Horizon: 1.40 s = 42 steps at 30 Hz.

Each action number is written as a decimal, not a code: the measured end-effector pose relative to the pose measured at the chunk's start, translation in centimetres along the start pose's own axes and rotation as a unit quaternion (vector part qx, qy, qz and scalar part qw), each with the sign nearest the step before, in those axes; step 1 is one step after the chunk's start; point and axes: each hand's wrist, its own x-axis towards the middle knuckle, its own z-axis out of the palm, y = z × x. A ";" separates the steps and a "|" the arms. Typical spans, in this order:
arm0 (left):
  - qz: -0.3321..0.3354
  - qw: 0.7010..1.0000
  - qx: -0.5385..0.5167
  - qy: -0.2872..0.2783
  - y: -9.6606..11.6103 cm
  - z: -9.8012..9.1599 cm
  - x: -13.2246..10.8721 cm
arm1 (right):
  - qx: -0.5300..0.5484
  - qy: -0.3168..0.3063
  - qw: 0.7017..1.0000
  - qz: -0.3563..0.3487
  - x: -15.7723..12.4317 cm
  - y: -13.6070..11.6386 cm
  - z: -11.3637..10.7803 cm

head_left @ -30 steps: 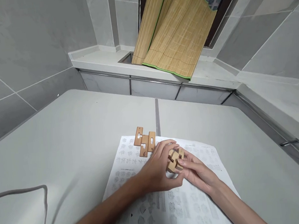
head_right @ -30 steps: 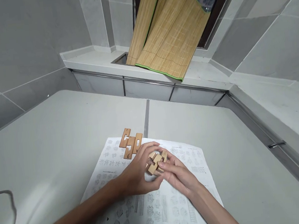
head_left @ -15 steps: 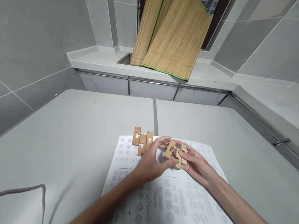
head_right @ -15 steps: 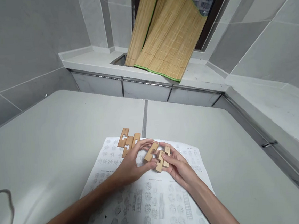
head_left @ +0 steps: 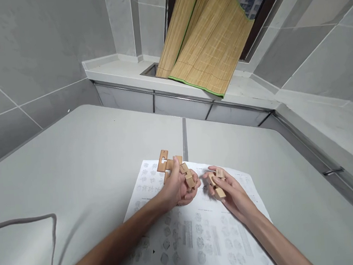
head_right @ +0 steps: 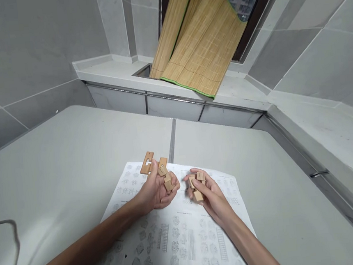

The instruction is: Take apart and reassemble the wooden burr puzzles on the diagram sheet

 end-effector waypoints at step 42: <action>0.029 0.961 0.275 -0.018 0.0 1.3 -1.1 | -0.165 0.084 0.975 -0.120 -0.2 0.1 0.1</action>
